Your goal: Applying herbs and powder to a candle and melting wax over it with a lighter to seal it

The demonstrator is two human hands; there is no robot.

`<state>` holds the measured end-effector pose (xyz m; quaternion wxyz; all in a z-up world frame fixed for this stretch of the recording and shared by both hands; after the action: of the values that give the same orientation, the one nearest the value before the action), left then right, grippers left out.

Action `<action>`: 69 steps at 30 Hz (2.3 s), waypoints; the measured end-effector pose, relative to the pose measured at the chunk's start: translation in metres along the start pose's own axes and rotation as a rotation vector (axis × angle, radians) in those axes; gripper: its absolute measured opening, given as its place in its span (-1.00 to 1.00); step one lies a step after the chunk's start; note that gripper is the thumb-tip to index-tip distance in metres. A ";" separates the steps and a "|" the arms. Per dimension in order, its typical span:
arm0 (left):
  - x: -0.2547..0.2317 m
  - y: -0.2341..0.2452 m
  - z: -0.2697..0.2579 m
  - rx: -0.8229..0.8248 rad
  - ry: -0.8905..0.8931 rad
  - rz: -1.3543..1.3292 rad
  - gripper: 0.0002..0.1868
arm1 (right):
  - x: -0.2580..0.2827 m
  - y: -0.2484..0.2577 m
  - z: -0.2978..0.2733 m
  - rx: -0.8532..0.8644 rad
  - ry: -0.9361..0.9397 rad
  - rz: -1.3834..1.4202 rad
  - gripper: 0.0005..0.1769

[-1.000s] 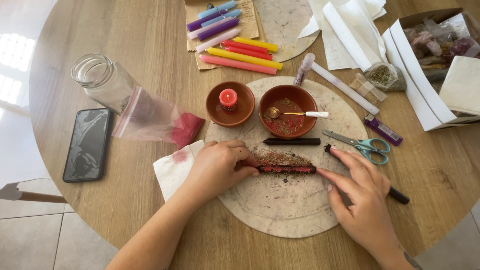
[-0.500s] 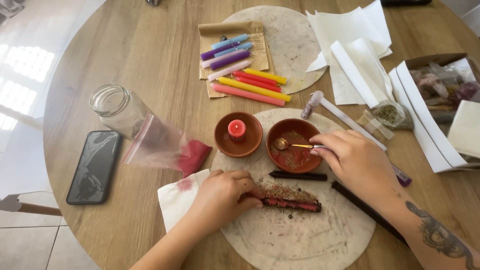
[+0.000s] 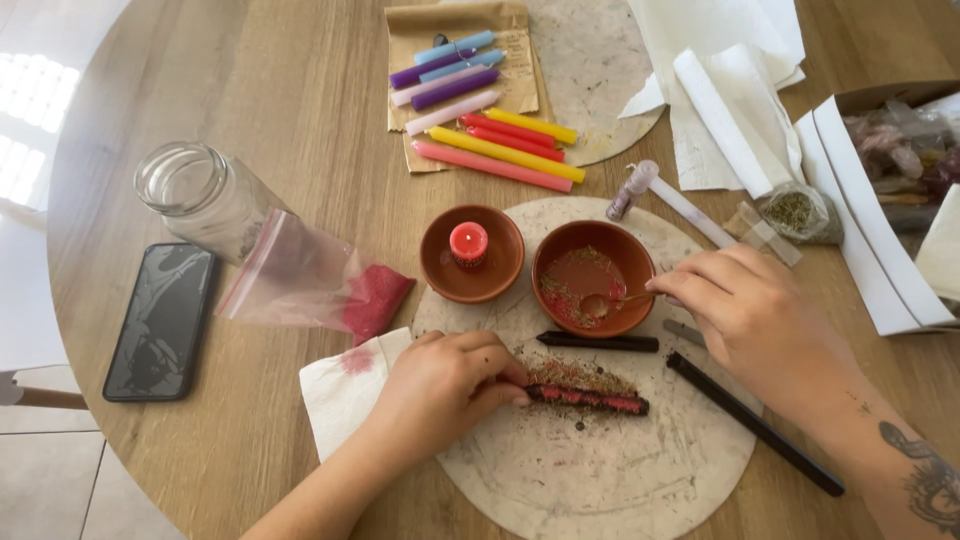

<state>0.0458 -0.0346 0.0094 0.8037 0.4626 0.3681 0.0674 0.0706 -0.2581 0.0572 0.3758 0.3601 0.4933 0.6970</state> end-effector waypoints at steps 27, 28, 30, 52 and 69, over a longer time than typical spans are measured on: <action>0.021 0.046 -0.018 -0.672 0.424 -1.046 -0.91 | 0.105 -0.068 -0.063 0.275 -0.223 -0.160 -0.12; 0.021 0.046 -0.017 -0.672 0.420 -1.045 -0.91 | 0.108 -0.069 -0.059 0.271 -0.224 -0.161 -0.12; 0.021 0.044 -0.017 -0.678 0.427 -1.104 -0.90 | 0.110 -0.074 -0.053 0.314 -0.231 -0.221 -0.05; 0.013 0.036 -0.012 -0.622 0.256 -1.061 -0.89 | 0.082 -0.067 -0.066 0.599 -0.437 -0.301 0.07; 0.009 0.031 -0.011 -0.586 0.221 -1.046 -0.91 | 0.074 -0.067 -0.091 0.668 -0.437 -0.326 0.02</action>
<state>0.0526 -0.0050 0.0257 0.7811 -0.0295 0.5938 -0.1906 -0.0316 -0.2155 -0.0200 0.4395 0.5184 0.6511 0.3377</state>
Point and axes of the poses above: each hand's wrist, its own z-axis towards the middle knuckle, its own y-axis out of the back of the hand, x = y × z, the point moved 6 cm from there along z, towards the middle knuckle, and after that the axes turned 13 degrees about -y, right-handed, at the moved point
